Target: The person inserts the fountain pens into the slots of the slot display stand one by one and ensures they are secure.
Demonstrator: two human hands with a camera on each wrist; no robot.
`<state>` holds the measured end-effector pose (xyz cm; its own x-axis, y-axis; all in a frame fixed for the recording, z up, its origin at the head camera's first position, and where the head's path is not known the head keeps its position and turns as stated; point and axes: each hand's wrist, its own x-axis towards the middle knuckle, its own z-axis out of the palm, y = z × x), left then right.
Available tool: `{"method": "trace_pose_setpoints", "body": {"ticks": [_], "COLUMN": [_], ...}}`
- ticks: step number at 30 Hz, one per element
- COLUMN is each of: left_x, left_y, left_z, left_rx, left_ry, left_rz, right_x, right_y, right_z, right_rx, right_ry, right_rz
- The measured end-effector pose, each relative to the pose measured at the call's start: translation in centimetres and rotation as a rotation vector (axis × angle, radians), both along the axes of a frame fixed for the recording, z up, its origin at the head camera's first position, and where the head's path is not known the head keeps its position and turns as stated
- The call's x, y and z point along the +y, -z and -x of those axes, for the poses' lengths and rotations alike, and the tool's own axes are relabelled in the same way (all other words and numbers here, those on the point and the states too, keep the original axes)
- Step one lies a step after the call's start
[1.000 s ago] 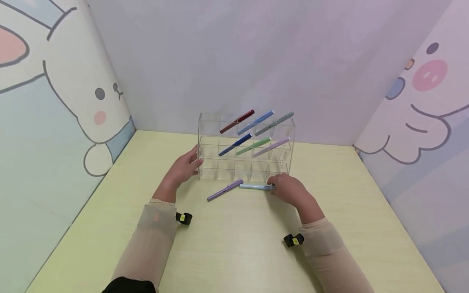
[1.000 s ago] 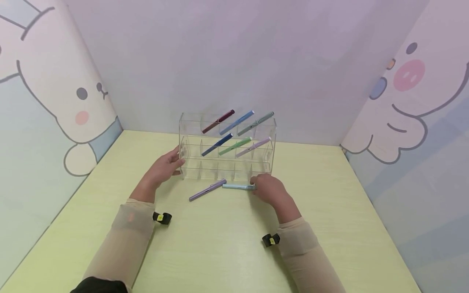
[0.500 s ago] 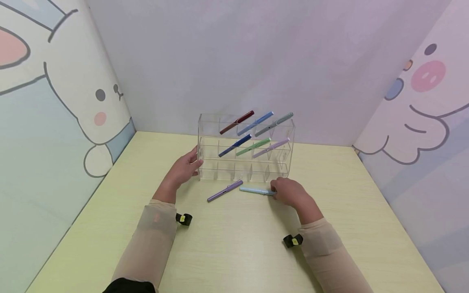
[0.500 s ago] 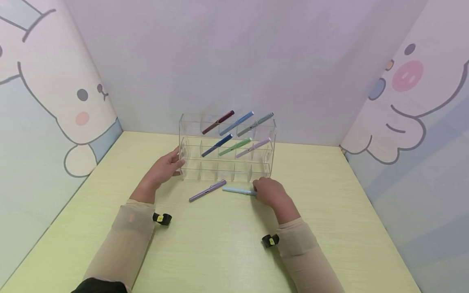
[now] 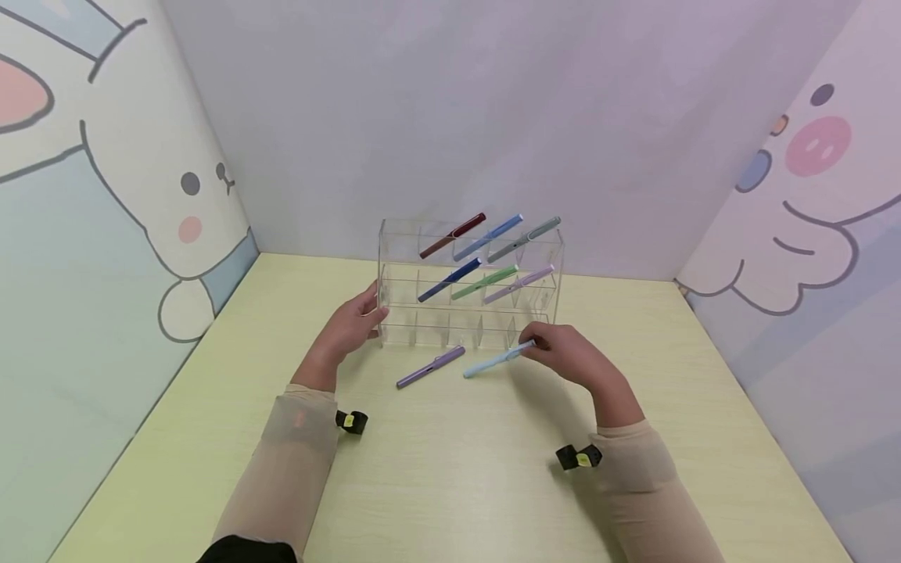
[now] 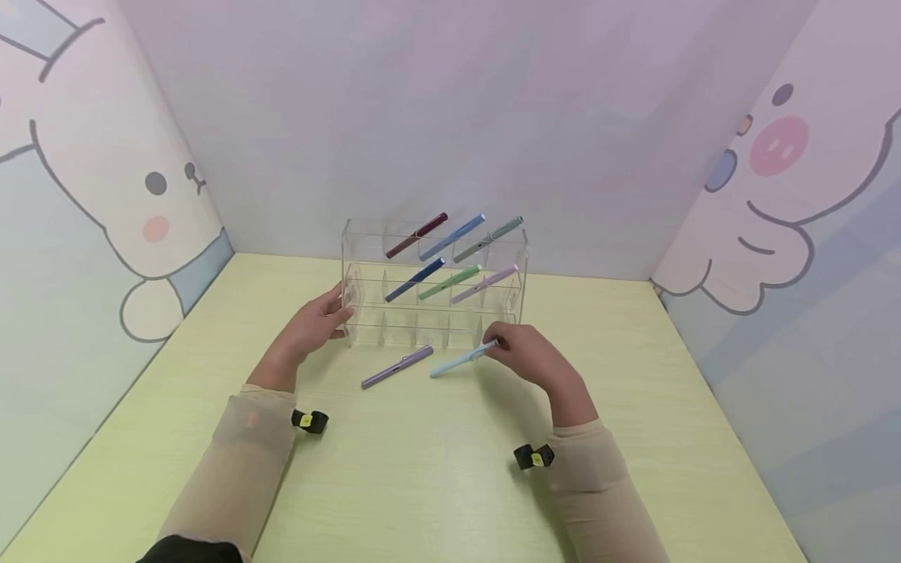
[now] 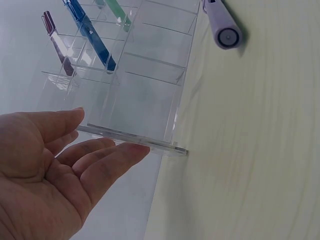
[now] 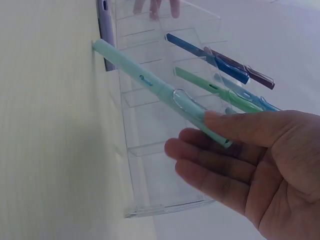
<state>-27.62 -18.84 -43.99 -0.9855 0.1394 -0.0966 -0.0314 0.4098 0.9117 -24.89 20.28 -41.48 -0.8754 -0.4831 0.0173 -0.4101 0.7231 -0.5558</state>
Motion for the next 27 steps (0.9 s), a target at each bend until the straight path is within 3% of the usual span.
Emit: {"method": "trace_pose_setpoints", "body": {"ticks": [6, 13, 23, 27], "left_x": [-0.1, 0.0, 0.0, 0.1], "left_y": [0.0, 0.0, 0.1, 0.0], "left_z": [-0.2, -0.3, -0.2, -0.3], "left_rx": [0.009, 0.013, 0.003, 0.006], "left_ry": [0.005, 0.008, -0.01, 0.0], "left_rz": [-0.004, -0.001, -0.001, -0.005], "right_x": [0.5, 0.5, -1.9, -3.4], "right_y": [-0.4, -1.2, -2.2, -1.9], "right_z": [0.0, 0.3, 1.1, 1.4], "right_rx": [0.021, 0.117, 0.156, 0.143], "right_ry": [0.04, 0.09, 0.123, 0.156], "right_rz": [0.129, 0.296, 0.688, 0.75]}}
